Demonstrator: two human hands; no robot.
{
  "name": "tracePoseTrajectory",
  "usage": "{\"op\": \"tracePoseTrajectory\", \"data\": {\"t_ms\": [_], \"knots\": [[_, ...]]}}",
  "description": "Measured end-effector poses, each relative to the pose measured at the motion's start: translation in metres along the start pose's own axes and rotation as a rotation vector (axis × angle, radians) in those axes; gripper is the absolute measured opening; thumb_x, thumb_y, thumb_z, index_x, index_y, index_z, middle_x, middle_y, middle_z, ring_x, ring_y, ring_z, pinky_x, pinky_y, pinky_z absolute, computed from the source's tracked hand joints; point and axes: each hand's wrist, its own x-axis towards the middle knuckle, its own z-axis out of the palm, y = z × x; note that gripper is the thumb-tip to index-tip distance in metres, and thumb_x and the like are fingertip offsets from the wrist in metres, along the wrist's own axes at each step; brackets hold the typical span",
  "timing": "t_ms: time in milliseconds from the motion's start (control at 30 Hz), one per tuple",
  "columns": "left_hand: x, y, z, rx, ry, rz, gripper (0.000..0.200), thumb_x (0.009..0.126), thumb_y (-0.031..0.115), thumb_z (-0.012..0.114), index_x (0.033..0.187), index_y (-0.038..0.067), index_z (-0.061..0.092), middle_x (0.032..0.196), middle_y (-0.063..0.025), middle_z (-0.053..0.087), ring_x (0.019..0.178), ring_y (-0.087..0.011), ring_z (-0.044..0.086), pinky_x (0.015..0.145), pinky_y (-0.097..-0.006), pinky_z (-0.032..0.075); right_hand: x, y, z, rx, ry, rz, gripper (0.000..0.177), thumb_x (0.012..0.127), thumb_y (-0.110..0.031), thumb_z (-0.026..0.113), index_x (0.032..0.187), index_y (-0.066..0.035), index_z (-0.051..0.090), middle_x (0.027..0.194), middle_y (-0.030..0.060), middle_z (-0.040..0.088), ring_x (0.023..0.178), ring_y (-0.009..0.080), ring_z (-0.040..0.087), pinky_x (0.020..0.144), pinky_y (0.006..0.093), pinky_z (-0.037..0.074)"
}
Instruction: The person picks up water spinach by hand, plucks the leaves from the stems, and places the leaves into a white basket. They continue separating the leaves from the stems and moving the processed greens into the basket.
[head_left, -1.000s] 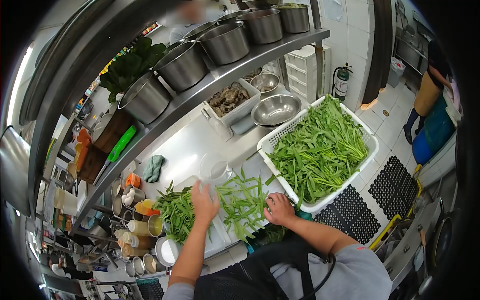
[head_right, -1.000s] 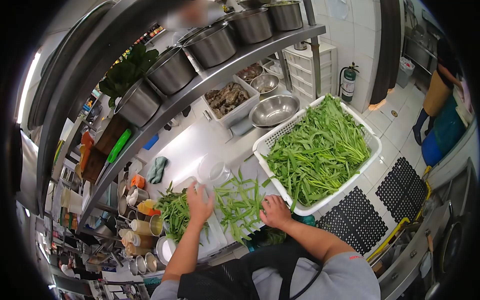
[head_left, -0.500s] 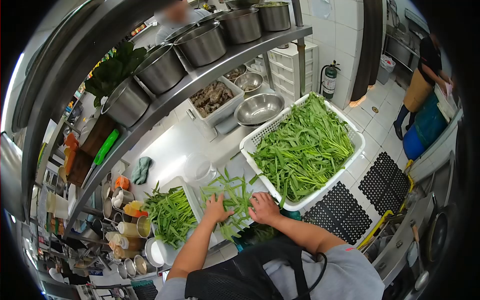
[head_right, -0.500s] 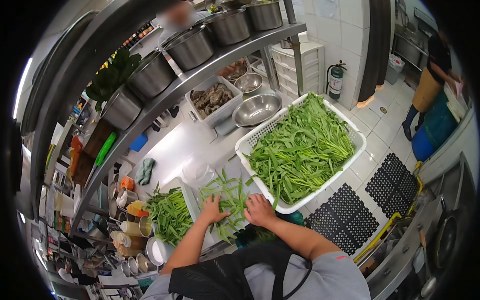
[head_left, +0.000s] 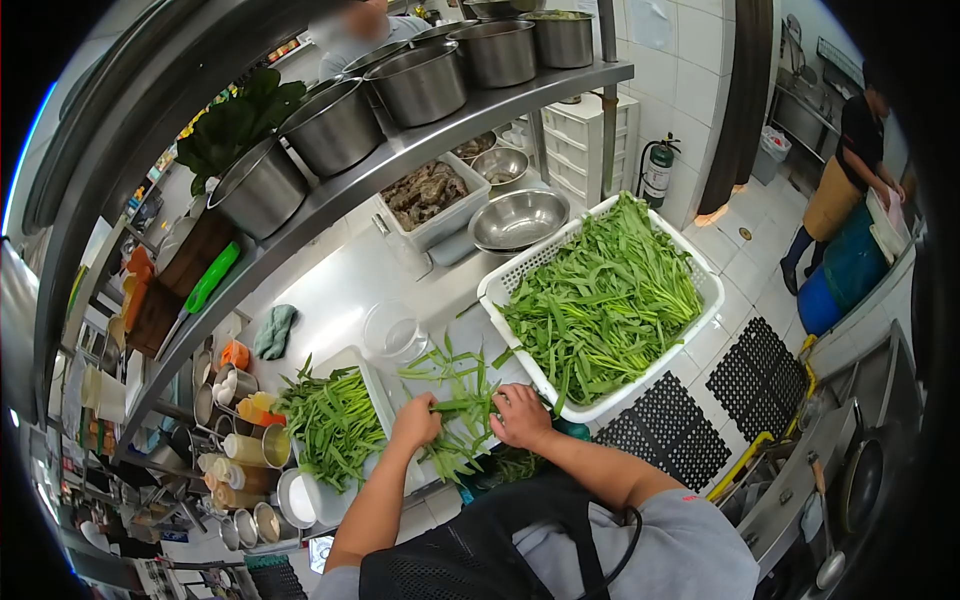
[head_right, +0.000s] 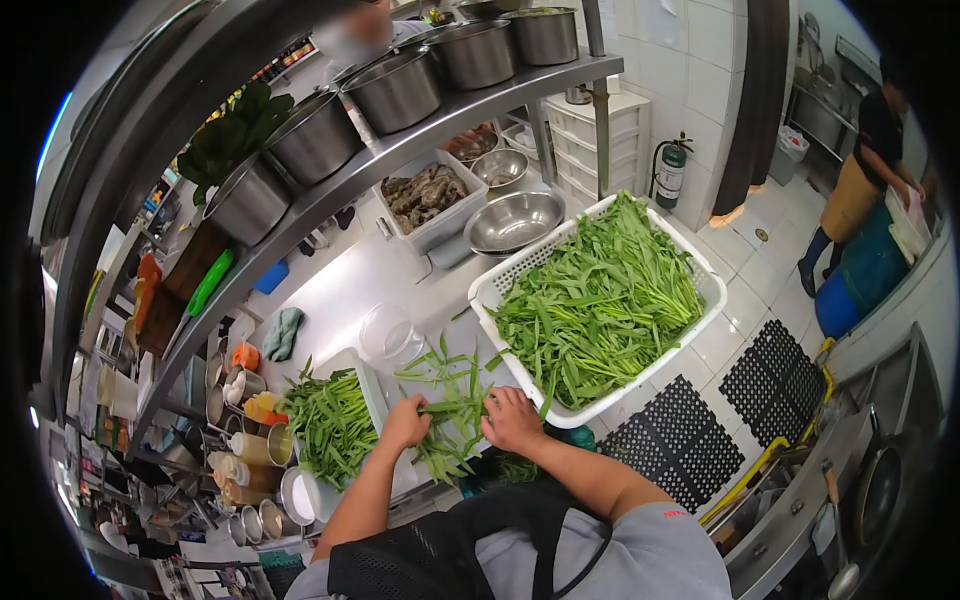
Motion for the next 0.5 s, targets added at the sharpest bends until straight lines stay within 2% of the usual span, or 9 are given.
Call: {"op": "tracePoseTrajectory", "data": {"t_ms": [100,200,300,433,500], "knots": [[0.001,-0.003,-0.012,-0.051,0.023,-0.045,0.026,0.076,0.019,0.064,0.095,0.002,0.061,0.091,-0.0241,0.064,0.089,-0.0420,0.060,0.077,-0.0470,0.048,0.000,-0.001,0.001,-0.007,0.007,-0.004,0.032,0.075,-0.024,0.063,0.099,-0.002,0.057,0.107,0.0151,0.053,0.101,0.0318,0.050,0.089,0.0426,0.040],[0.014,-0.022,-0.014,-0.095,0.109,-0.003,0.031,0.077,0.027,0.066,0.095,0.002,0.062,0.090,-0.0246,0.064,0.089,-0.0409,0.061,0.078,-0.0443,0.049,-0.001,-0.001,0.005,-0.025,-0.025,0.023,0.033,0.075,-0.023,0.063,0.099,-0.002,0.057,0.107,0.0151,0.053,0.101,0.0325,0.050,0.089,0.0428,0.040],[0.016,-0.017,-0.042,-0.222,0.194,0.033,0.031,0.079,0.030,0.066,0.087,0.001,0.063,0.081,-0.0247,0.062,0.078,-0.0399,0.061,0.068,-0.0444,0.048,-0.003,-0.001,0.012,-0.025,-0.045,0.026,0.033,0.075,-0.023,0.064,0.099,-0.002,0.057,0.107,0.0148,0.053,0.103,0.0330,0.050,0.090,0.0433,0.040],[0.008,0.000,-0.089,-0.194,0.269,-0.007,0.036,0.081,0.035,0.066,0.086,-0.001,0.061,0.077,-0.0254,0.060,0.074,-0.0423,0.058,0.066,-0.0442,0.047,0.004,-0.006,0.010,-0.013,-0.024,0.003,0.032,0.074,-0.022,0.065,0.099,-0.002,0.058,0.106,0.0143,0.054,0.103,0.0328,0.050,0.090,0.0428,0.041],[0.008,0.002,-0.099,-0.153,0.306,0.026,0.032,0.084,0.031,0.065,0.088,-0.001,0.063,0.068,-0.0169,0.060,0.060,-0.0240,0.057,0.059,-0.0373,0.045,0.005,-0.006,0.011,-0.018,-0.028,-0.011,0.032,0.074,-0.022,0.065,0.099,-0.002,0.058,0.107,0.0143,0.054,0.103,0.0328,0.050,0.090,0.0428,0.041]]}}
